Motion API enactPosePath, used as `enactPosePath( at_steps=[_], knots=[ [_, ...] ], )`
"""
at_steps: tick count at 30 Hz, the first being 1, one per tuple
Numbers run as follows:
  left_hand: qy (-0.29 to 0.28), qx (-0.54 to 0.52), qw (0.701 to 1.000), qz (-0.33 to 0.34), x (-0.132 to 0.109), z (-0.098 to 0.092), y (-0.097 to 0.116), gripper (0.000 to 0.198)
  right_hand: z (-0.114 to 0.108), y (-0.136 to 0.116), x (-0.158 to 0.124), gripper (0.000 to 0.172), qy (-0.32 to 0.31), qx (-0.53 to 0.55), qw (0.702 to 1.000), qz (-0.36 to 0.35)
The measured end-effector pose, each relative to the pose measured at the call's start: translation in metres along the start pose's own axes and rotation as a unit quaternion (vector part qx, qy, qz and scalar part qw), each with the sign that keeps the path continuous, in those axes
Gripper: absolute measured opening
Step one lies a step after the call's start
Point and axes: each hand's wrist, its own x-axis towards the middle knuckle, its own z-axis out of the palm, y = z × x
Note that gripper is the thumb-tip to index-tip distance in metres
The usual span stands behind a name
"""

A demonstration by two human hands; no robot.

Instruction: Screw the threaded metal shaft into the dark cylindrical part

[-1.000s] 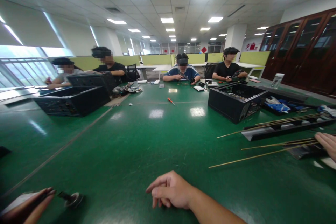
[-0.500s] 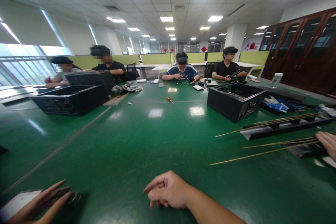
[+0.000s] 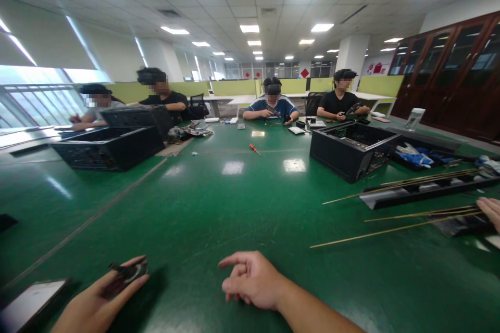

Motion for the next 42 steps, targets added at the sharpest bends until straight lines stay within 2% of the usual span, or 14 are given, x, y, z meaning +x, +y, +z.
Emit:
enactPosePath(
  at_steps=[2, 4, 7, 10, 13, 16, 23, 27, 33, 37, 42],
  knots=[
    [-0.056, -0.048, 0.997, -0.007, 0.004, 0.018, 0.035, 0.054, -0.003, 0.001, 0.001, 0.056, 0.052, -0.010, 0.998, -0.029],
    [-0.093, -0.099, 0.991, 0.013, 0.009, 0.042, 0.069, 0.056, -0.008, 0.001, 0.002, 0.052, 0.098, -0.031, 0.993, -0.064],
    [-0.133, -0.111, 0.981, 0.082, 0.013, 0.080, 0.105, 0.039, -0.016, 0.000, 0.002, 0.056, 0.149, -0.068, 0.981, -0.104],
    [-0.155, -0.110, 0.971, 0.146, 0.011, 0.112, 0.124, 0.027, -0.019, 0.001, 0.003, 0.060, 0.206, -0.105, 0.967, -0.107],
    [-0.182, -0.157, 0.955, 0.175, 0.005, 0.130, 0.126, 0.026, -0.019, 0.003, 0.005, 0.057, 0.239, -0.114, 0.959, -0.100],
    [-0.205, -0.185, 0.943, 0.186, 0.000, 0.135, 0.121, 0.026, -0.017, 0.002, 0.006, 0.049, 0.229, -0.120, 0.961, -0.096],
    [-0.215, -0.199, 0.941, 0.166, 0.001, 0.133, 0.117, 0.025, -0.018, -0.003, 0.007, 0.029, 0.224, -0.172, 0.958, -0.057],
    [-0.225, -0.207, 0.936, 0.172, 0.002, 0.134, 0.117, 0.024, -0.017, -0.004, 0.006, 0.026, 0.224, -0.184, 0.956, -0.052],
    [-0.205, -0.205, 0.945, 0.151, 0.003, 0.135, 0.115, 0.027, -0.017, -0.004, 0.006, 0.017, 0.228, -0.191, 0.953, -0.056],
    [-0.205, -0.208, 0.945, 0.146, 0.002, 0.135, 0.114, 0.025, -0.019, -0.002, 0.008, 0.011, 0.226, -0.165, 0.958, -0.061],
    [-0.200, -0.202, 0.948, 0.143, 0.003, 0.134, 0.114, 0.025, -0.020, 0.002, 0.009, 0.012, 0.229, -0.157, 0.959, -0.058]
  ],
)
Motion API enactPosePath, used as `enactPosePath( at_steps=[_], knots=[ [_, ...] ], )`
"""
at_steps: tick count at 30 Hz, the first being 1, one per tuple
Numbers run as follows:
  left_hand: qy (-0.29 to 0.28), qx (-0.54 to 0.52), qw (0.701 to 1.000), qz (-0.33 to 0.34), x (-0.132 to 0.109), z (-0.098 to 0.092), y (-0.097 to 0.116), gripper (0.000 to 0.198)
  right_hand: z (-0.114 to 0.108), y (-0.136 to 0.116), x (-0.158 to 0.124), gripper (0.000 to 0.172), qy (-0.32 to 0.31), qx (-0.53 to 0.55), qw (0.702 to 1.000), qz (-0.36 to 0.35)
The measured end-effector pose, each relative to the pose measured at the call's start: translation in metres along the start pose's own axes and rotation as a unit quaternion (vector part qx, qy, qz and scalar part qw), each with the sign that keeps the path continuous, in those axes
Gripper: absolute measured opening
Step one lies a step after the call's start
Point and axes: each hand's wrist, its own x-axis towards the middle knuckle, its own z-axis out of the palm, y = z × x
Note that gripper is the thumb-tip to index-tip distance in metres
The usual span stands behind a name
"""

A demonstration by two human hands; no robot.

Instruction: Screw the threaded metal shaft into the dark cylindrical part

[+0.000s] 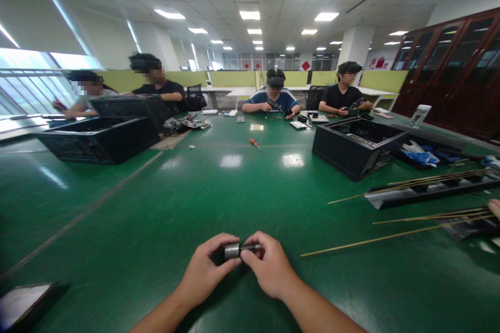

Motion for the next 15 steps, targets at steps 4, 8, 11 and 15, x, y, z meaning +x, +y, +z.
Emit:
enactPosePath(
  at_steps=[4, 8, 11, 15],
  knots=[
    [0.008, 0.006, 1.000, -0.008, 0.0004, -0.0012, 0.0008, 0.025, 0.0001, 0.0006, -0.0003, 0.013, 0.004, 0.009, 1.000, -0.002],
    [0.012, 0.008, 1.000, -0.013, 0.0006, -0.0019, 0.0012, 0.026, 0.0009, 0.0010, 0.0002, 0.014, 0.005, 0.029, 1.000, -0.002],
    [0.018, 0.007, 1.000, -0.015, 0.0005, -0.0018, 0.0003, 0.027, 0.0011, 0.0031, 0.0011, 0.016, 0.003, 0.038, 0.999, -0.003],
    [0.021, 0.000, 1.000, -0.020, 0.0004, -0.0015, -0.0019, 0.027, 0.0006, 0.0066, 0.0012, 0.017, -0.002, 0.042, 0.999, -0.001]
  ],
)
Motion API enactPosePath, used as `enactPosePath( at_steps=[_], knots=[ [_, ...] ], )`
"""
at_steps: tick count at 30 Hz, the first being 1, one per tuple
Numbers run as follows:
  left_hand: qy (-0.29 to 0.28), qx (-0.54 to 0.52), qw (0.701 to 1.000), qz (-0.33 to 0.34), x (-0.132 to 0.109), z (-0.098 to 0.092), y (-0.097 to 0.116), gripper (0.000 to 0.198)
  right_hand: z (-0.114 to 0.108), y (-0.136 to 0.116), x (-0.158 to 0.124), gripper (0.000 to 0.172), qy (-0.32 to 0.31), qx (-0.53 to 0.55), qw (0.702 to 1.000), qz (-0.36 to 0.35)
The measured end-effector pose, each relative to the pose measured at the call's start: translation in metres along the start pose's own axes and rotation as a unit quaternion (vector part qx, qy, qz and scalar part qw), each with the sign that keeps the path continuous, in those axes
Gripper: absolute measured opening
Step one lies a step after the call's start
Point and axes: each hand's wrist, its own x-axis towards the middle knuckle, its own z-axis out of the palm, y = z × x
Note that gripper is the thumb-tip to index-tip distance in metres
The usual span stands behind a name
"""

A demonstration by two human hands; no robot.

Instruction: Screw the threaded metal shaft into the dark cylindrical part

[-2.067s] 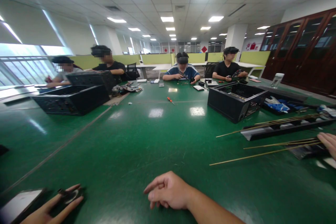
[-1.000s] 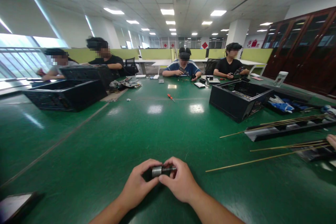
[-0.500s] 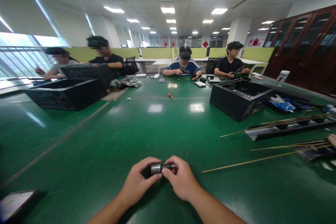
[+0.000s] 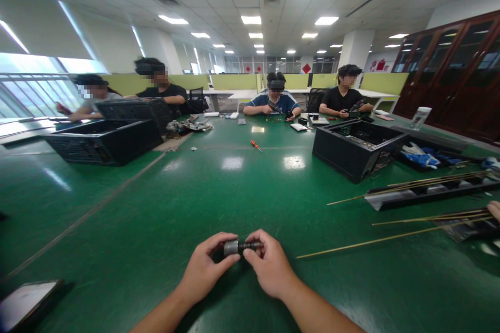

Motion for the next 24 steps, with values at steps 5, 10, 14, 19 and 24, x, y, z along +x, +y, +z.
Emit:
enactPosePath(
  at_steps=[5, 10, 14, 19, 24],
  knots=[
    [-0.001, 0.001, 1.000, 0.000, 0.0001, 0.0000, -0.0023, 0.027, -0.0002, 0.0003, 0.0001, 0.017, 0.003, -0.007, 1.000, -0.005],
    [-0.011, -0.017, 1.000, 0.000, 0.0006, -0.0005, -0.0027, 0.026, 0.0003, -0.0005, 0.0012, 0.019, 0.000, 0.004, 1.000, 0.000],
    [-0.009, -0.034, 0.999, 0.004, 0.0013, -0.0008, -0.0041, 0.026, -0.0002, 0.0021, 0.0017, 0.022, 0.002, 0.004, 1.000, 0.010],
    [0.014, -0.057, 0.998, 0.019, 0.0026, 0.0002, -0.0045, 0.023, -0.0006, 0.0059, 0.0019, 0.023, 0.009, 0.011, 1.000, 0.008],
    [0.032, -0.053, 0.998, 0.032, 0.0033, 0.0009, -0.0032, 0.020, -0.0007, 0.0057, 0.0022, 0.022, 0.005, 0.004, 1.000, 0.013]
  ],
)
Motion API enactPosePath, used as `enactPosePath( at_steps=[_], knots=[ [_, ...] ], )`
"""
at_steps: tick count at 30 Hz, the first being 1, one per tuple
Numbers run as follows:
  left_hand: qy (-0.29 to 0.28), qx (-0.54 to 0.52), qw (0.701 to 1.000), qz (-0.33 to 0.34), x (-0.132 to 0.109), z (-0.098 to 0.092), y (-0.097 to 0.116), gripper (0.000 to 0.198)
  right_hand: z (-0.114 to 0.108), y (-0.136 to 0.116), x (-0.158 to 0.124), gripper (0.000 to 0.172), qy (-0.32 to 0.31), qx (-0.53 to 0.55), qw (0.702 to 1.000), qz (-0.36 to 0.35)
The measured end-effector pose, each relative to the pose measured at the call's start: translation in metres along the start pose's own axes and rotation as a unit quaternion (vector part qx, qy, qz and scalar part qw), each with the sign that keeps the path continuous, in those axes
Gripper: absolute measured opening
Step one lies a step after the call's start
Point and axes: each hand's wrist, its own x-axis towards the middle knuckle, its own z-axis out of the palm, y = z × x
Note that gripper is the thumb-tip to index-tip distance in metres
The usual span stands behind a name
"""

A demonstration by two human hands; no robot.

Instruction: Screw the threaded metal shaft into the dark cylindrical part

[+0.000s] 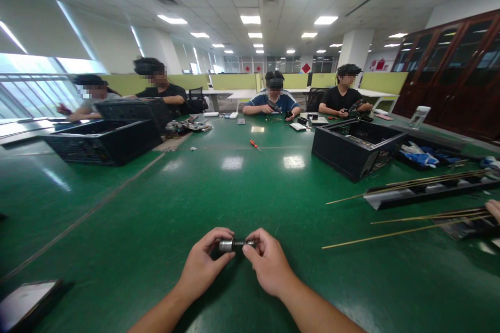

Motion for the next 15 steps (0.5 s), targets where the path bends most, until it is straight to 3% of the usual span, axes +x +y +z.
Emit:
enactPosePath(
  at_steps=[15],
  knots=[
    [0.015, 0.014, 1.000, 0.008, 0.0000, -0.0024, -0.0015, 0.016, 0.0005, -0.0001, 0.0014, 0.030, 0.030, 0.019, 0.999, -0.004]
  ],
)
